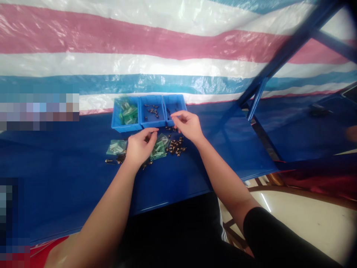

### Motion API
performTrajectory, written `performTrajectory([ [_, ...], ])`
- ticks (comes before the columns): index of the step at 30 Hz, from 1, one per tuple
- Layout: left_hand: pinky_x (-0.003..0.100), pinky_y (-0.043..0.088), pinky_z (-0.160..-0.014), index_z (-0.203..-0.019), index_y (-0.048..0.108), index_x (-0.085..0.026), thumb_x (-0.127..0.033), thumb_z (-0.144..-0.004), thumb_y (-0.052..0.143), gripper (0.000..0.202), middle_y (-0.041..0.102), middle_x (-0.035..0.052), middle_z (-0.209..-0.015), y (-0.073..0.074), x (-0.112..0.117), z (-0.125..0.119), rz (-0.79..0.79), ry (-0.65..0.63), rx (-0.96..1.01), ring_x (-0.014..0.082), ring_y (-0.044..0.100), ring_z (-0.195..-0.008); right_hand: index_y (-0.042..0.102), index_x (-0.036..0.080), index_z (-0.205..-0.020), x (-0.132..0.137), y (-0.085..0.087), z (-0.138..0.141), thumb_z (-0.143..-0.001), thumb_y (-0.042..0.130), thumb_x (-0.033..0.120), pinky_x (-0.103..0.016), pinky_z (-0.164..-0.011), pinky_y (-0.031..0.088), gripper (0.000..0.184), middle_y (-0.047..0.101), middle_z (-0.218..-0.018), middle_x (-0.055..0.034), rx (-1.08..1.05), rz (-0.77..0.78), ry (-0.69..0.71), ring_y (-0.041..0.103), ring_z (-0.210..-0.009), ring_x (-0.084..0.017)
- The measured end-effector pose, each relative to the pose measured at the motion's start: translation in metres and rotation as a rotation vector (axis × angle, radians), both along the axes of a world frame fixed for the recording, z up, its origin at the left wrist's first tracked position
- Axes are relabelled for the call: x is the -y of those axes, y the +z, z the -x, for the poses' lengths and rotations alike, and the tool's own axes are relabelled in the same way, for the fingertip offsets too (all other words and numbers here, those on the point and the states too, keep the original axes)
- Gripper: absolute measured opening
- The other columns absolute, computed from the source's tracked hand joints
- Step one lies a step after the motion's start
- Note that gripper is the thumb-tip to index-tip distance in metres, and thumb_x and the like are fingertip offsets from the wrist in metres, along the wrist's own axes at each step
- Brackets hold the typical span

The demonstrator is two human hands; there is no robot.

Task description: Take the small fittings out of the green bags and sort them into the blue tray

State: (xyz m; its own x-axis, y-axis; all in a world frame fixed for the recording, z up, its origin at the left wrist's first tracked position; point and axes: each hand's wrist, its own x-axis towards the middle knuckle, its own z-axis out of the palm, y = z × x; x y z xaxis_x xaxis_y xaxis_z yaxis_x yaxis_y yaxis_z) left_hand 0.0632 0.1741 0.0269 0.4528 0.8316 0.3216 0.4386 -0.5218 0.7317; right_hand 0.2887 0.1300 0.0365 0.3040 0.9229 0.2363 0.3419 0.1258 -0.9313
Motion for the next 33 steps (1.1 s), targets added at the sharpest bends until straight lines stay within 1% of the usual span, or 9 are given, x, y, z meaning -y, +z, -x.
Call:
performTrajectory([
  [2,0.026,0.047,-0.065,-0.113,0.079,-0.021,-0.043,-0.097,0.059,0.034,0.068,0.0001,-0.071,0.000,0.000,0.000,-0.010,-0.001,-0.005,0.0135,0.058,-0.060,0.080,0.019,-0.100,0.003,0.003,0.000,-0.090,0.068,0.030,-0.027,-0.066,0.051,0.019,0.074,-0.073,0.0000,0.214,0.068,0.157,0.064,-0.063,-0.013],
  [3,0.026,0.047,-0.066,-0.113,0.079,-0.021,-0.043,-0.097,0.059,0.034,0.068,0.0001,-0.071,0.001,0.000,0.000,-0.014,-0.001,-0.007,0.0135,0.058,-0.060,0.081,0.020,-0.098,0.005,0.004,0.001,-0.088,0.068,0.025,-0.027,-0.068,0.050,0.017,0.075,-0.075,-0.0004,0.334,0.120,0.203,0.065,-0.066,-0.015],
  [6,0.026,0.047,-0.067,-0.114,0.079,-0.020,-0.043,-0.098,0.059,0.035,0.069,0.0005,-0.072,0.002,0.001,0.000,-0.013,0.008,-0.006,0.0138,0.059,-0.062,0.084,0.023,-0.100,0.008,0.008,0.003,-0.085,0.066,0.018,-0.030,-0.070,0.047,0.024,0.079,-0.083,-0.0013,0.617,0.242,0.237,0.068,-0.076,-0.018],
  [8,0.026,0.047,-0.066,-0.114,0.079,-0.020,-0.043,-0.098,0.059,0.034,0.070,0.0005,-0.073,0.003,0.002,0.000,-0.009,0.017,-0.001,0.0138,0.060,-0.062,0.084,0.025,-0.104,0.009,0.011,0.006,-0.087,0.064,0.020,-0.031,-0.071,0.046,0.027,0.080,-0.088,-0.0014,0.691,0.253,0.253,0.069,-0.080,-0.020],
  [13,0.027,0.047,-0.065,-0.111,0.079,-0.020,-0.042,-0.098,0.059,0.033,0.069,-0.0002,-0.071,0.005,0.004,-0.001,-0.004,0.006,-0.005,0.0133,0.059,-0.060,0.084,0.024,-0.102,0.009,0.009,0.011,-0.091,0.063,0.027,-0.032,-0.070,0.044,0.024,0.080,-0.096,-0.0044,0.776,0.271,0.295,0.069,-0.087,-0.023],
  [18,0.027,0.047,-0.065,-0.112,0.079,-0.020,-0.042,-0.098,0.060,0.032,0.069,-0.0004,-0.071,0.004,0.003,-0.001,-0.004,0.002,-0.006,0.0135,0.060,-0.060,0.083,0.023,-0.099,0.009,0.006,0.013,-0.094,0.059,0.024,-0.032,-0.070,0.043,0.025,0.079,-0.102,-0.0070,0.801,0.272,0.284,0.069,-0.092,-0.023],
  [24,0.026,0.047,-0.066,-0.113,0.079,-0.020,-0.042,-0.098,0.059,0.033,0.070,-0.0005,-0.072,0.002,0.003,-0.001,0.002,0.003,-0.013,0.0130,0.060,-0.061,0.081,0.020,-0.113,0.009,0.009,0.012,-0.093,0.062,0.028,-0.030,-0.074,0.045,0.028,0.079,-0.100,-0.0051,0.756,0.308,0.277,0.069,-0.094,-0.022],
  [29,0.025,0.046,-0.064,-0.112,0.080,-0.021,-0.042,-0.098,0.060,0.032,0.070,-0.0008,-0.072,0.002,0.003,-0.001,-0.009,0.004,-0.013,0.0125,0.060,-0.061,0.083,0.023,-0.104,0.009,0.010,0.011,-0.094,0.062,0.025,-0.030,-0.073,0.044,0.024,0.077,-0.104,-0.0055,0.809,0.312,0.262,0.068,-0.096,-0.021],
  [33,0.025,0.045,-0.063,-0.111,0.080,-0.021,-0.041,-0.099,0.060,0.032,0.068,-0.0016,-0.070,0.003,0.004,-0.002,-0.017,0.001,-0.009,0.0118,0.058,-0.058,0.083,0.024,-0.106,0.009,0.007,0.010,-0.097,0.060,0.025,-0.030,-0.076,0.046,0.025,0.075,-0.109,-0.0063,0.809,0.281,0.278,0.068,-0.100,-0.021],
])
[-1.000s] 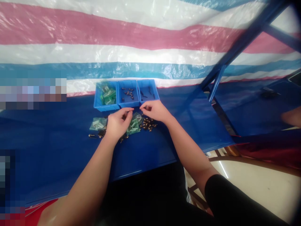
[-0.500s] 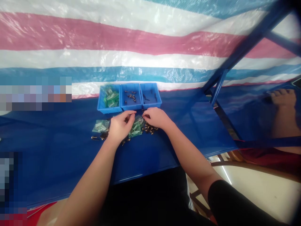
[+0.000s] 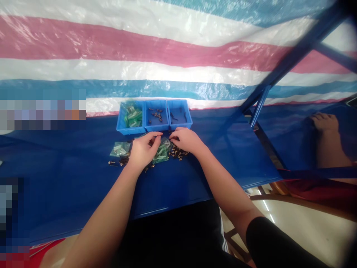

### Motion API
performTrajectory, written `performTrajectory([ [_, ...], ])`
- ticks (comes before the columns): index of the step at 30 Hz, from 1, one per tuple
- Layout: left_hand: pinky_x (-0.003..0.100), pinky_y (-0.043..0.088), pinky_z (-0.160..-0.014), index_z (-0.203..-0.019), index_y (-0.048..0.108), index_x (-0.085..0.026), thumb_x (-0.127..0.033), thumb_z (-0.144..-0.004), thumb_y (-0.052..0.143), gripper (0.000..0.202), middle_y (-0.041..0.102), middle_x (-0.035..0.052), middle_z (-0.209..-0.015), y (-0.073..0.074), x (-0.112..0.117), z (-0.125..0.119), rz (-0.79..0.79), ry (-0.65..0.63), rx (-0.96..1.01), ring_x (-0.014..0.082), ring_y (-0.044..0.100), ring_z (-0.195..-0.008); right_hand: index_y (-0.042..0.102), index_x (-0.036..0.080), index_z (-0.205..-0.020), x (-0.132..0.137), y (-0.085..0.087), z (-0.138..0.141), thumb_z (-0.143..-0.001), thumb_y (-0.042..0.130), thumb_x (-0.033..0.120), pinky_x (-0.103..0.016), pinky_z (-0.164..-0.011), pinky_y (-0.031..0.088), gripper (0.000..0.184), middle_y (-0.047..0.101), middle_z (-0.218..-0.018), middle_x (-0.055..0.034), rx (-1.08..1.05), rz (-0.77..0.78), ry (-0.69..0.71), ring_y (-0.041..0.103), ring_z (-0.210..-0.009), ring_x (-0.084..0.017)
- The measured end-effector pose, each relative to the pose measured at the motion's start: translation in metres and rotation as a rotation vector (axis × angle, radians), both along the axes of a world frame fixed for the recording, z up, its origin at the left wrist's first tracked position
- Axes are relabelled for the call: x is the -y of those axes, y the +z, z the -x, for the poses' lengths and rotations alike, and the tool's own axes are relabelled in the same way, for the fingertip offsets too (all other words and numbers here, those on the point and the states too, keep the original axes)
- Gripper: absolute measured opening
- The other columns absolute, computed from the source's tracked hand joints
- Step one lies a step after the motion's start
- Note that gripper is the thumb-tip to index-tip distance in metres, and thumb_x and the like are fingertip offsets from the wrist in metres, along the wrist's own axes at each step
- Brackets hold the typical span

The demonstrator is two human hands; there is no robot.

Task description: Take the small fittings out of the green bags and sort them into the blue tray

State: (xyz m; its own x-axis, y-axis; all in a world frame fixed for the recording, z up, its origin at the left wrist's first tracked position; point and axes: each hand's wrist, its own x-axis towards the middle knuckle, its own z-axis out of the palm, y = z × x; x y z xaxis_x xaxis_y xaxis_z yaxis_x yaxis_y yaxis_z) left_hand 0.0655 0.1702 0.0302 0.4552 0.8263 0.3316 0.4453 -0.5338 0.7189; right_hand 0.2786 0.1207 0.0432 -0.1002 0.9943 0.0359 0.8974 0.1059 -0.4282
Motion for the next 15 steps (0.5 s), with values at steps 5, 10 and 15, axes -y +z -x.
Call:
performTrajectory([
  [5,0.025,0.045,-0.063,-0.112,0.080,-0.020,-0.041,-0.099,0.059,0.032,0.068,-0.0010,-0.070,0.001,0.001,0.000,0.000,0.000,0.009,0.0118,0.057,-0.058,0.083,0.021,-0.102,-0.002,-0.004,-0.002,-0.096,0.062,0.020,-0.031,-0.082,0.048,0.022,0.074,-0.107,-0.0080,-0.074,-0.011,0.017,0.068,-0.098,-0.022],
  [10,0.025,0.047,-0.064,-0.113,0.079,-0.019,-0.040,-0.098,0.060,0.032,0.067,-0.0011,-0.070,0.002,0.001,0.000,0.002,-0.023,0.018,0.0119,0.057,-0.059,0.081,0.018,-0.098,-0.002,-0.004,0.002,-0.092,0.065,0.016,-0.031,-0.080,0.051,0.017,0.073,-0.095,-0.0059,-0.354,-0.136,0.054,0.066,-0.082,-0.017],
  [15,0.026,0.048,-0.064,-0.119,0.078,-0.018,-0.041,-0.098,0.061,0.036,0.069,0.0001,-0.073,0.003,0.002,0.000,-0.002,-0.062,0.042,0.0124,0.058,-0.060,0.079,0.019,-0.096,0.000,-0.001,0.011,-0.089,0.071,0.024,-0.029,-0.072,0.054,0.012,0.074,-0.093,-0.0037,-0.695,-0.142,0.062,0.065,-0.074,-0.013],
])
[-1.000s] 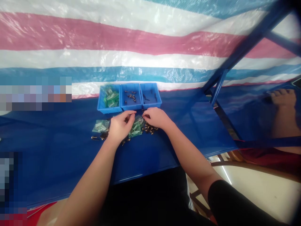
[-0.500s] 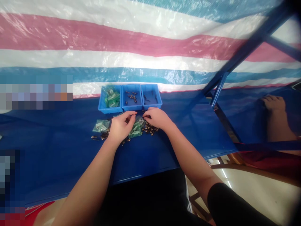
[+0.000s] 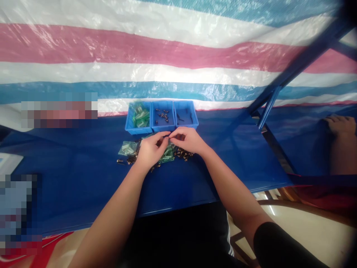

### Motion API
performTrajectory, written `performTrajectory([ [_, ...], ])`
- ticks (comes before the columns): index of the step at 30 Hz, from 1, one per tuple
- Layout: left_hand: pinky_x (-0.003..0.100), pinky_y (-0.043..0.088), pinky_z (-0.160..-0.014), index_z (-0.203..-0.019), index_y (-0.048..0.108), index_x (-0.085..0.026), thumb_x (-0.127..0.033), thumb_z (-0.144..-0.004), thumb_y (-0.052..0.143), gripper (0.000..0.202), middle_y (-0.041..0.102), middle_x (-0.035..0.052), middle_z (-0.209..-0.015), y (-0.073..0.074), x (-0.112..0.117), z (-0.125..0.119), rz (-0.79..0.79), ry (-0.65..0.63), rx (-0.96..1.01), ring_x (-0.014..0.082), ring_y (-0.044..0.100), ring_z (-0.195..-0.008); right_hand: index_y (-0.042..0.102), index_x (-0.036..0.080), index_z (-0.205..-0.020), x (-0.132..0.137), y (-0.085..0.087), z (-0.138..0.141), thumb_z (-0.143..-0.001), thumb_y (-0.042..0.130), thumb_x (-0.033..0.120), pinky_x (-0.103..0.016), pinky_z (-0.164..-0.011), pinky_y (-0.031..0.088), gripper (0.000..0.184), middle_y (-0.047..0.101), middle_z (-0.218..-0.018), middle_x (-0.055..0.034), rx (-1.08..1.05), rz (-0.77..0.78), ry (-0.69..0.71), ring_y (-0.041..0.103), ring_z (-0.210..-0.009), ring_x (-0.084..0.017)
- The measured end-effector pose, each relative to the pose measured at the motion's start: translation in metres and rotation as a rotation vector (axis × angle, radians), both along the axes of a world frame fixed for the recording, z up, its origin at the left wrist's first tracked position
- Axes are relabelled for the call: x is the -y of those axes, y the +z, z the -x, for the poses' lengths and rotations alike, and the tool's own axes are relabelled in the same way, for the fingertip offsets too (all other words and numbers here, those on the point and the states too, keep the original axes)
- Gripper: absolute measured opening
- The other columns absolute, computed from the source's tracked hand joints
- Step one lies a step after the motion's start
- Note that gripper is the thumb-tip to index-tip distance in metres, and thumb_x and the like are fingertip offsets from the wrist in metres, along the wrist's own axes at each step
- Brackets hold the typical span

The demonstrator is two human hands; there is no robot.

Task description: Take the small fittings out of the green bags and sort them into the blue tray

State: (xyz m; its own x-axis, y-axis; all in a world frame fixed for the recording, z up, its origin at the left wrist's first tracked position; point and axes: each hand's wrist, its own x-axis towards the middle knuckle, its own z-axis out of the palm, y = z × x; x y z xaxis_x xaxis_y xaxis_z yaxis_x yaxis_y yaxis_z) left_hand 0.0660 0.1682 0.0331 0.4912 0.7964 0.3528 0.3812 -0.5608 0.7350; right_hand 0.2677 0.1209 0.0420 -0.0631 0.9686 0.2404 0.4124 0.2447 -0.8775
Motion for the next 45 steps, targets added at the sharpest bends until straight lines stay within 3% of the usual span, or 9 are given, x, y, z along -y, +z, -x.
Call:
performTrajectory([
  [10,0.026,0.046,-0.065,-0.111,0.077,-0.018,-0.042,-0.100,0.060,0.031,0.068,-0.0012,-0.070,0.0005,-0.0017,0.0006,-0.006,-0.012,-0.023,0.0128,0.058,-0.061,0.081,0.019,-0.102,-0.0031,-0.0051,-0.0021,-0.090,0.073,0.036,-0.027,-0.061,0.050,0.023,0.076,-0.088,-0.0043,-0.172,0.050,0.001,0.061,-0.066,-0.012],
  [26,0.025,0.043,-0.062,-0.100,0.073,-0.019,-0.046,-0.105,0.051,0.035,0.069,0.0004,-0.071,0.0001,-0.0008,0.0002,-0.013,-0.015,-0.083,0.0141,0.060,-0.060,0.079,0.018,-0.100,-0.0014,-0.0061,0.0041,-0.088,0.072,0.032,-0.029,-0.069,0.054,0.020,0.078,-0.089,-0.0044,-0.087,-0.014,-0.037,0.066,-0.071,-0.014],
  [30,0.025,0.044,-0.062,-0.106,0.074,-0.018,-0.045,-0.104,0.052,0.035,0.071,0.0008,-0.075,-0.0001,-0.0009,-0.0001,-0.021,-0.008,-0.069,0.0135,0.059,-0.060,0.080,0.019,-0.100,-0.0018,-0.0057,0.0035,-0.088,0.072,0.032,-0.029,-0.070,0.055,0.020,0.079,-0.092,-0.0049,-0.077,-0.018,-0.058,0.066,-0.073,-0.014],
  [34,0.024,0.043,-0.061,-0.115,0.073,-0.020,-0.044,-0.100,0.060,0.031,0.064,-0.0030,-0.069,-0.0024,-0.0020,0.0001,-0.007,0.014,-0.039,0.0113,0.054,-0.057,0.081,0.018,-0.102,-0.0028,-0.0076,0.0017,-0.087,0.073,0.032,-0.029,-0.070,0.055,0.022,0.079,-0.093,-0.0056,-0.097,-0.023,-0.076,0.066,-0.073,-0.014],
  [45,0.023,0.042,-0.061,-0.109,0.073,-0.020,-0.043,-0.101,0.060,0.028,0.060,-0.0036,-0.066,-0.0029,-0.0021,-0.0002,-0.042,0.024,-0.046,0.0109,0.053,-0.056,0.081,0.018,-0.104,-0.0034,-0.0074,0.0025,-0.086,0.076,0.034,-0.030,-0.071,0.057,0.025,0.080,-0.093,-0.0058,-0.131,0.010,-0.080,0.067,-0.074,-0.015],
])
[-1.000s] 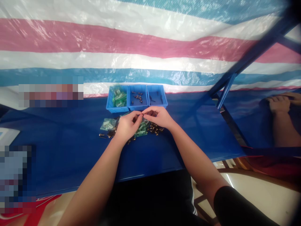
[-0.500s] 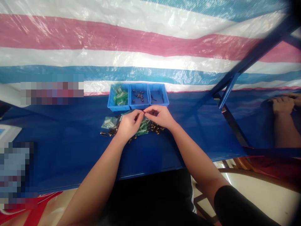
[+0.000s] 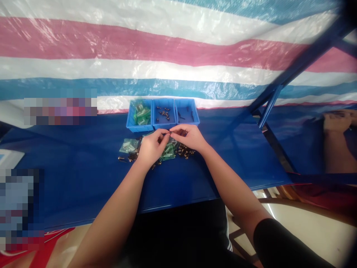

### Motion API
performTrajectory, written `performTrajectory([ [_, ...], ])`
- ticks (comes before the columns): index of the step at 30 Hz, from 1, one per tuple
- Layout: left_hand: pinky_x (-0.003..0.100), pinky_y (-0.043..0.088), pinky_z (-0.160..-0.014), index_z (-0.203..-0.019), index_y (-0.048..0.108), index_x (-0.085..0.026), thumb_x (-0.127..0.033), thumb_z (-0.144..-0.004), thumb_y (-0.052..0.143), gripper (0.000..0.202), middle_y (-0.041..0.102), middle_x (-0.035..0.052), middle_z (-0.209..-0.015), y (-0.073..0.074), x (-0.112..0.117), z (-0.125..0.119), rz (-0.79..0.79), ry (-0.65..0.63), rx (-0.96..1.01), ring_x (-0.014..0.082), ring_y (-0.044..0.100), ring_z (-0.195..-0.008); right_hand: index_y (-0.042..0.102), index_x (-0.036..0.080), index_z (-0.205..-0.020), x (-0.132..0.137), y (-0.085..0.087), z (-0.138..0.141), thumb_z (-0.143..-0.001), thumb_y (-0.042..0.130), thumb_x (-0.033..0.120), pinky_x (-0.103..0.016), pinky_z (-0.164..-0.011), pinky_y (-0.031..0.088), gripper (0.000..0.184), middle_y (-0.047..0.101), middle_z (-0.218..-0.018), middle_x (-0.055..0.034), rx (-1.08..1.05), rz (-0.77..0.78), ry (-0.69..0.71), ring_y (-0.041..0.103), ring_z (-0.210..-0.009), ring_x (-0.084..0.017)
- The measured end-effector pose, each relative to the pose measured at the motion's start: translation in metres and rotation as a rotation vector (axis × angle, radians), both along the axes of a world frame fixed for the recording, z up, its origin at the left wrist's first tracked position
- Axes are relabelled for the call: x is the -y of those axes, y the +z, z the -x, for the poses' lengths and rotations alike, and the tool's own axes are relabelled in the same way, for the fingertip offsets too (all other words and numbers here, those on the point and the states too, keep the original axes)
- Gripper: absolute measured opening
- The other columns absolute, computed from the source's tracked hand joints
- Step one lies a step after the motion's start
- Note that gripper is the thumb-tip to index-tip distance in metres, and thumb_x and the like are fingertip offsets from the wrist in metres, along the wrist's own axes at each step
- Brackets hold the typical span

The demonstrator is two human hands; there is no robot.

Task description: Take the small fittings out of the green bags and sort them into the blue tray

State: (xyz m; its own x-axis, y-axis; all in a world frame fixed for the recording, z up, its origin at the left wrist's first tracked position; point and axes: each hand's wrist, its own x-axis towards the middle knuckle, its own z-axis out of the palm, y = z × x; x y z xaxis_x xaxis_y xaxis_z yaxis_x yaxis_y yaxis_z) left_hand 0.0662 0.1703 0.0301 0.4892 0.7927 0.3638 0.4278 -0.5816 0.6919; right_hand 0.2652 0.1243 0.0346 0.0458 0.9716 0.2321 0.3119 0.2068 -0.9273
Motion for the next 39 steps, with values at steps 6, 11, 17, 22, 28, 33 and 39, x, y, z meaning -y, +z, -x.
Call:
performTrajectory([
  [6,0.024,0.042,-0.060,-0.111,0.072,-0.020,-0.046,-0.104,0.056,0.031,0.065,-0.0019,-0.069,-0.0021,-0.0012,0.0012,0.017,-0.018,-0.014,0.0121,0.056,-0.056,0.081,0.018,-0.103,-0.0004,-0.0013,0.0009,-0.085,0.078,0.036,-0.030,-0.070,0.057,0.026,0.080,-0.093,-0.0064,-0.003,-0.010,-0.018,0.068,-0.073,-0.015],
  [11,0.025,0.044,-0.061,-0.112,0.070,-0.021,-0.047,-0.105,0.053,0.032,0.068,-0.0007,-0.073,-0.0024,-0.0015,0.0013,0.026,-0.018,-0.008,0.0137,0.060,-0.059,0.081,0.019,-0.107,-0.0008,-0.0024,0.0008,-0.085,0.078,0.036,-0.029,-0.067,0.054,0.028,0.080,-0.091,-0.0056,-0.005,-0.006,-0.008,0.068,-0.073,-0.015],
  [17,0.024,0.043,-0.062,-0.112,0.070,-0.021,-0.047,-0.105,0.052,0.032,0.068,-0.0010,-0.073,-0.0008,-0.0009,0.0015,0.021,-0.016,-0.018,0.0128,0.059,-0.058,0.081,0.018,-0.106,-0.0008,-0.0030,0.0016,-0.085,0.078,0.035,-0.029,-0.068,0.054,0.027,0.081,-0.094,-0.0065,-0.019,-0.034,-0.011,0.071,-0.077,-0.016],
  [22,0.024,0.044,-0.063,-0.109,0.070,-0.021,-0.048,-0.107,0.048,0.035,0.067,-0.0009,-0.071,0.0005,-0.0004,0.0025,0.004,-0.009,-0.039,0.0134,0.060,-0.060,0.082,0.019,-0.105,-0.0009,-0.0031,0.0023,-0.085,0.078,0.038,-0.029,-0.069,0.055,0.028,0.081,-0.094,-0.0059,-0.005,-0.014,-0.009,0.071,-0.078,-0.016],
  [28,0.024,0.044,-0.062,-0.110,0.071,-0.020,-0.048,-0.106,0.050,0.035,0.068,-0.0005,-0.071,0.0016,0.0003,0.0020,0.026,0.002,-0.032,0.0137,0.061,-0.060,0.082,0.019,-0.105,-0.0015,-0.0033,0.0018,-0.085,0.078,0.037,-0.030,-0.070,0.056,0.027,0.082,-0.095,-0.0060,-0.013,-0.021,-0.019,0.071,-0.078,-0.016],
  [33,0.023,0.044,-0.063,-0.120,0.071,-0.022,-0.045,-0.101,0.060,0.032,0.062,-0.0032,-0.068,-0.0017,-0.0009,0.0013,0.005,-0.002,0.017,0.0119,0.056,-0.059,0.082,0.019,-0.106,-0.0010,-0.0019,0.0008,-0.087,0.075,0.035,-0.031,-0.071,0.057,0.025,0.081,-0.097,-0.0066,-0.011,-0.008,-0.029,0.069,-0.073,-0.015],
  [39,0.023,0.044,-0.064,-0.112,0.074,-0.021,-0.042,-0.101,0.061,0.027,0.058,-0.0037,-0.066,-0.0004,-0.0005,0.0008,-0.014,0.016,0.033,0.0112,0.054,-0.059,0.082,0.020,-0.104,-0.0013,-0.0017,0.0011,-0.087,0.077,0.039,-0.031,-0.074,0.058,0.026,0.081,-0.095,-0.0056,-0.032,-0.008,-0.017,0.070,-0.076,-0.016],
])
